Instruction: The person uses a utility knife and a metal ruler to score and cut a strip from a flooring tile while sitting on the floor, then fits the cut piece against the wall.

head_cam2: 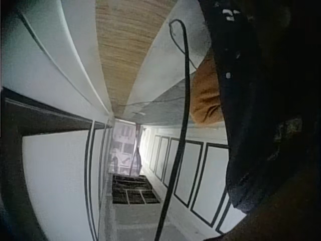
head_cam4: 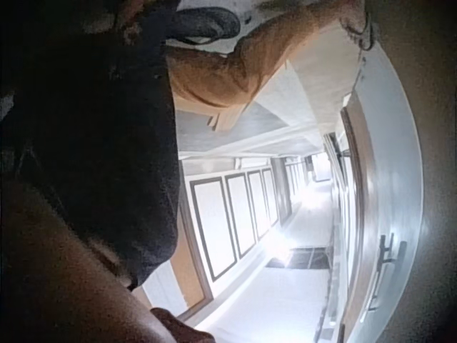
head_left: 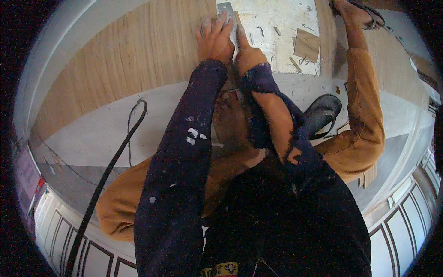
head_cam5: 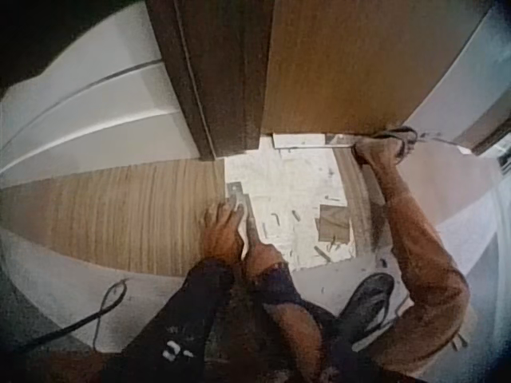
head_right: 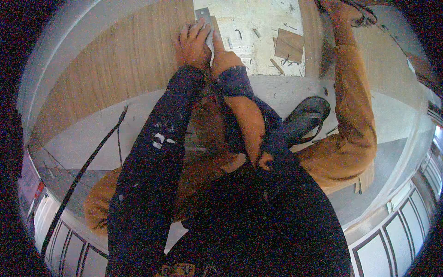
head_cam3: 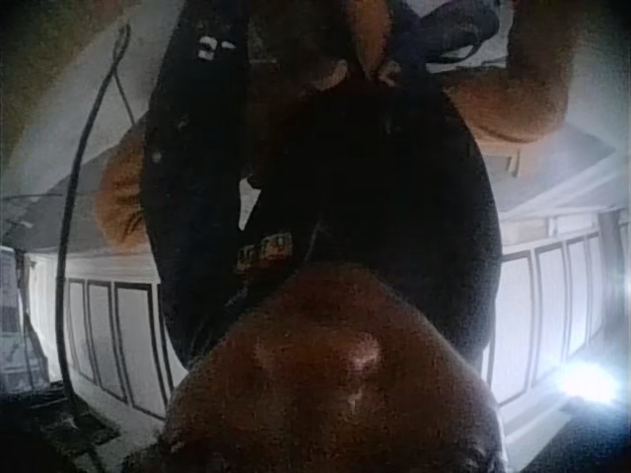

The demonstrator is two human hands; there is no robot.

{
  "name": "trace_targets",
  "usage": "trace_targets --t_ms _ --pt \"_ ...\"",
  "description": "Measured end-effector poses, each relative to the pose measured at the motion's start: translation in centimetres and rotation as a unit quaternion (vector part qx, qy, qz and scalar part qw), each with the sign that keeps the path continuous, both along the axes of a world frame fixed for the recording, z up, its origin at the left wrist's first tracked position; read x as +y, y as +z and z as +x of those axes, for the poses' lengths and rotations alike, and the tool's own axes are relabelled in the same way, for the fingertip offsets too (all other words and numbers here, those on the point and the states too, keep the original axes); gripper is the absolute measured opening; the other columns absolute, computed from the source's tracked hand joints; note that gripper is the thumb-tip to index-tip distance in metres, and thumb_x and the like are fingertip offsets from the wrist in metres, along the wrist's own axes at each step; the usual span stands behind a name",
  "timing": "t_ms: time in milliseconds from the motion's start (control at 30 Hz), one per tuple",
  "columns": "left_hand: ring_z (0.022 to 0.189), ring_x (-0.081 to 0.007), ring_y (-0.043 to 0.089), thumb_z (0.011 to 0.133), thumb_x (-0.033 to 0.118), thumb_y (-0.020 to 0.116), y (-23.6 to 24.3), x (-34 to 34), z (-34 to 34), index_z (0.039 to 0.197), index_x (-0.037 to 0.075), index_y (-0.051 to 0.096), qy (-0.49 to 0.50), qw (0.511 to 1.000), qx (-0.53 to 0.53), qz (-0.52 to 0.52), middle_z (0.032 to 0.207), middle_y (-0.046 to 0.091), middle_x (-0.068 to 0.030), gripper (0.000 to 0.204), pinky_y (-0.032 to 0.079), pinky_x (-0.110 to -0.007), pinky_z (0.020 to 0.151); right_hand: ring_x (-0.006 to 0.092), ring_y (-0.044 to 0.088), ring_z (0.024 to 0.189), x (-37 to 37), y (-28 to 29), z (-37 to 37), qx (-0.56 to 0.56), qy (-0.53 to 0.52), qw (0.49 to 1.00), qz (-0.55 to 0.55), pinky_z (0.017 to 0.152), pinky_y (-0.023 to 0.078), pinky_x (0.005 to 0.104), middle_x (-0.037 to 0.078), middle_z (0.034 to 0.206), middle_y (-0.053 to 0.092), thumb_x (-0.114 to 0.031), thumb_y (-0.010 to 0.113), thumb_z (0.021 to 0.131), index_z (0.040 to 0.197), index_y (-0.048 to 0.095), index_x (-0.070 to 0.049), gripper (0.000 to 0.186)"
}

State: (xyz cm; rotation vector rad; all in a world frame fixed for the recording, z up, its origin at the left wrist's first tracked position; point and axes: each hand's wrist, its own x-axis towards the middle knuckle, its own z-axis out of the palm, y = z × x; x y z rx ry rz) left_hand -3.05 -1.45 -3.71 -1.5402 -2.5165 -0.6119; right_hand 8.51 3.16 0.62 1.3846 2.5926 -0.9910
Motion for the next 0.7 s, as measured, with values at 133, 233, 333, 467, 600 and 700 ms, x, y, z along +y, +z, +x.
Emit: trace_targets --t_ms 133,233,333,467,600,700 --pt "0.134 -0.0312 0.041 0.081 0.015 0.059 -0.2 0.7 0.2 0.127 0.022 0.063 -0.005 1.0 -0.004 0.019 0.146 0.049 0.0029 0.047 0.028 -0.057 0.109 0.0491 0.067 0.079 0.8 -0.4 0.1 0.032 0.006 0.999 0.021 0.07 0.053 0.0561 0.033 0.084 0.066 -0.011 0.053 0.086 0.154 0.021 -0.026 0.077" --pt "0.135 -0.031 0.04 0.08 0.015 0.058 -0.6 0.3 0.0 0.127 0.022 0.063 -0.002 1.0 -0.009 0.0 0.144 0.05 0.003 0.047 0.028 -0.057 0.11 0.0497 0.067 0.079 -0.2 0.4 0.3 -0.002 -0.007 1.0 -0.026 0.071 0.053 0.0564 0.034 0.085 0.066 -0.011 0.051 0.087 0.155 0.019 -0.026 0.077" --pt "0.135 -0.031 0.04 0.081 0.013 0.057 -0.8 0.8 0.2 0.126 0.022 0.063 -0.014 0.999 -0.021 0.022 0.144 0.05 0.0031 0.047 0.027 -0.057 0.11 0.0495 0.067 0.08 0.9 0.2 -0.2 0.014 -0.013 0.999 -0.032 0.072 0.053 0.0564 0.034 0.085 0.066 -0.013 0.051 0.088 0.156 0.016 -0.026 0.078" --pt "0.134 -0.0315 0.04 0.081 0.013 0.057 -0.8 0.9 0.3 0.129 0.023 0.062 -0.007 1.0 -0.018 0.003 0.146 0.049 0.0041 0.049 0.026 -0.057 0.111 0.0494 0.067 0.083 -0.1 0.2 0.7 0.018 -0.014 1.0 -0.007 0.074 0.053 0.0563 0.034 0.085 0.066 -0.013 0.052 0.088 0.156 0.016 -0.026 0.078" --pt "0.137 -0.0323 0.038 0.081 0.013 0.057 -0.5 -0.1 0.1 0.132 0.024 0.06 -0.011 0.999 -0.042 -0.027 0.149 0.045 0.0055 0.052 0.024 -0.057 0.113 0.05 0.067 0.084 -0.4 0.9 0.1 -0.003 -0.009 0.997 -0.077 0.076 0.053 0.0577 0.035 0.088 0.066 -0.015 0.053 0.088 0.156 0.015 -0.025 0.079" --pt "0.138 -0.0326 0.037 0.083 0.015 0.058 -0.5 1.0 0.3 0.131 0.024 0.06 -0.009 0.998 -0.06 -0.026 0.15 0.045 0.0047 0.049 0.025 -0.057 0.113 0.0489 0.067 0.085 -1.0 1.1 1.8 0.081 -0.041 0.992 -0.086 0.075 0.053 0.0572 0.034 0.091 0.066 -0.013 0.049 0.09 0.155 0.015 -0.022 0.074"
